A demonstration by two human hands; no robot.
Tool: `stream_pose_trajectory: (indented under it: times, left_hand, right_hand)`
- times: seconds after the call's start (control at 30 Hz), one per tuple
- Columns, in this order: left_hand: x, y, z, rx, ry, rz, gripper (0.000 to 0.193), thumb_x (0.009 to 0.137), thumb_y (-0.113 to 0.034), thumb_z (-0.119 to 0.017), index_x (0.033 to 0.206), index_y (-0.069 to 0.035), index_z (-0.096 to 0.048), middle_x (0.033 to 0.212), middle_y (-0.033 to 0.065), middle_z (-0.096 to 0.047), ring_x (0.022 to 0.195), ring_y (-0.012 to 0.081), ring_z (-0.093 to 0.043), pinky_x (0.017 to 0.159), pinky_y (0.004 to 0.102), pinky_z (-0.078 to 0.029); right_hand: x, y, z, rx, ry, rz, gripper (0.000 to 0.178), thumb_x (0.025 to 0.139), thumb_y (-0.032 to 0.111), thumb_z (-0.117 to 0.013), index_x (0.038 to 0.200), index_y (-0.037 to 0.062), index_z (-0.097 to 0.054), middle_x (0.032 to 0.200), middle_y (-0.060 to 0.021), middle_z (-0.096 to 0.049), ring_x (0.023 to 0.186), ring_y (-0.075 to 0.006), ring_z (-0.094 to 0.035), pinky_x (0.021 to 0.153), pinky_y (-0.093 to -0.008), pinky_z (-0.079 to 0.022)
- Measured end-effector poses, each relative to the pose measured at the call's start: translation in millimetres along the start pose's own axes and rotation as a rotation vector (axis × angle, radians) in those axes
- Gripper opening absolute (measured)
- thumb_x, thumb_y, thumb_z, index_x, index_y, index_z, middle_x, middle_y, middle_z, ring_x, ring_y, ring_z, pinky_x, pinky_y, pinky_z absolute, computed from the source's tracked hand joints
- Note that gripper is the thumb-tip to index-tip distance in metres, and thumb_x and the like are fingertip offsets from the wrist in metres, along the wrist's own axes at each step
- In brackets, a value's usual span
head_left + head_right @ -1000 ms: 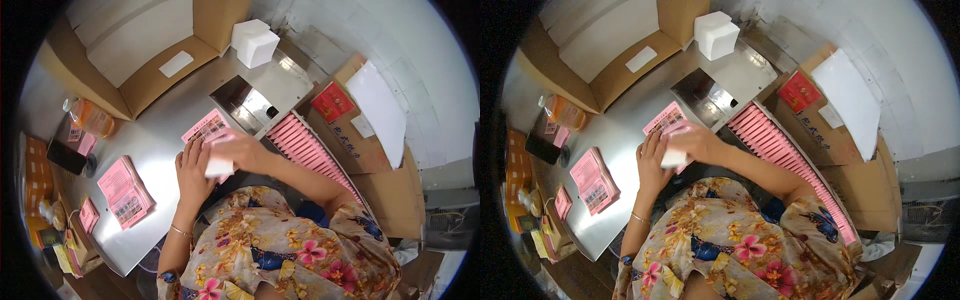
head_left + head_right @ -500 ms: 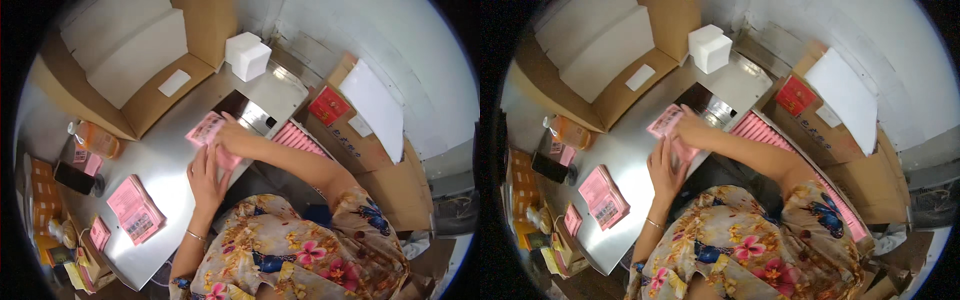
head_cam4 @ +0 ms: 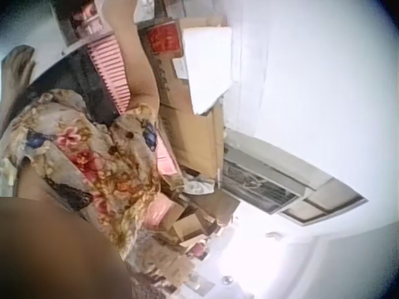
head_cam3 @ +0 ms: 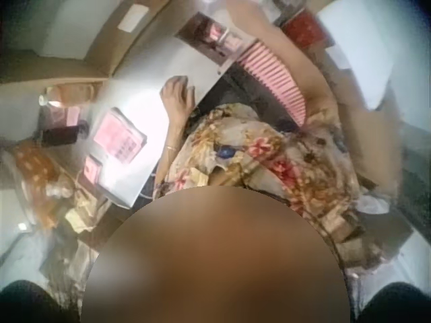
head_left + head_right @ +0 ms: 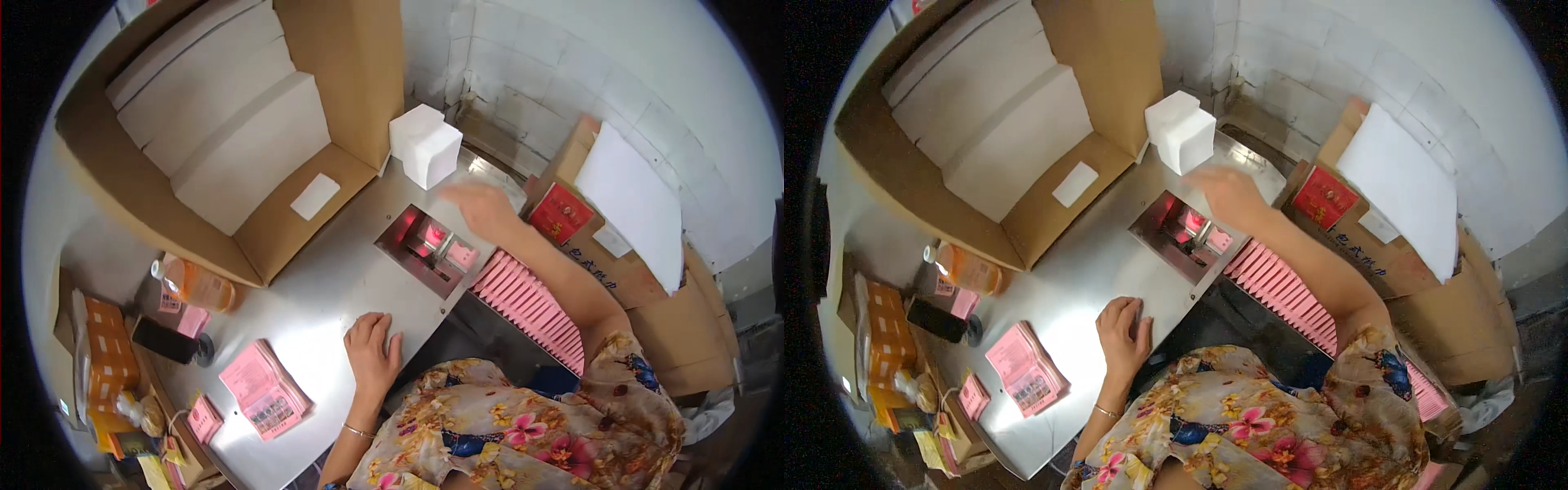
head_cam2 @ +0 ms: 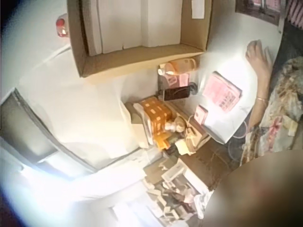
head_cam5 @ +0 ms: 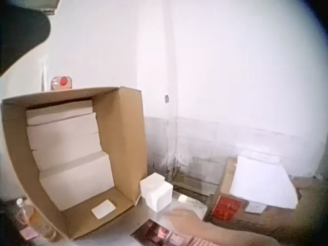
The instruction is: Wrapping stacks of pink paper in white protective sheets and organizing them into a cardboard box.
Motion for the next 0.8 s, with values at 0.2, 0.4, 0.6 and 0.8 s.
stream_pose_trajectory:
  times: [0.2, 0.4, 0.6, 0.8]
  left_hand:
    - [2.8, -5.4, -1.5, 0.035, 0.001, -0.026, 0.033, 0.076, -0.011, -0.074, 0.108, -0.002, -0.068, 0.112, 0.0140, -0.063, 0.108, 0.0325, -0.058, 0.095, 0.0416, -0.041]
    - [5.2, -5.2, -1.8, 0.034, 0.021, -0.009, 0.034, 0.076, -0.010, -0.074, 0.109, -0.004, -0.068, 0.113, 0.0129, -0.063, 0.108, 0.0324, -0.058, 0.095, 0.0418, -0.041]
    - [6.4, -4.4, -1.7, 0.052, 0.045, -0.028, 0.036, 0.077, -0.010, -0.074, 0.111, -0.003, -0.068, 0.115, 0.0144, -0.062, 0.109, 0.0330, -0.057, 0.095, 0.0426, -0.040]
    - [4.8, -5.6, -4.6, 0.093, 0.075, -0.034, 0.034, 0.079, -0.012, -0.073, 0.112, -0.004, -0.067, 0.117, 0.0134, -0.059, 0.113, 0.0328, -0.055, 0.097, 0.0442, -0.038]
  right_hand:
    - [54.1, -74.3, -42.6, -0.187, 0.051, -0.099, 0.045, 0.076, -0.006, -0.060, 0.118, 0.0076, -0.066, 0.116, -0.0109, -0.061, 0.112, -0.0311, -0.055, 0.095, -0.0406, -0.045]
    - [55.5, -85.1, -57.7, -0.221, 0.272, -0.106, 0.047, 0.071, -0.007, -0.064, 0.116, 0.0070, -0.064, 0.111, -0.0103, -0.057, 0.110, -0.0307, -0.053, 0.092, -0.0403, -0.046]
    - [3.6, -41.8, -10.4, -0.124, 0.385, -0.022, 0.047, 0.074, -0.001, -0.067, 0.120, 0.0070, -0.063, 0.113, -0.0095, -0.057, 0.110, -0.0296, -0.053, 0.092, -0.0408, -0.046]
    - [-15.1, -18.0, 21.6, 0.041, 0.290, -0.091, 0.043, 0.083, 0.020, -0.073, 0.124, 0.0082, -0.064, 0.110, -0.0090, -0.058, 0.107, -0.0292, -0.054, 0.092, -0.0396, -0.044]
Point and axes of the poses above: each hand's wrist, its own x-axis towards the middle knuckle, its own z-axis out of the back of the hand, y = z × x, the point moved 6 cm from there along x, towards the middle knuckle
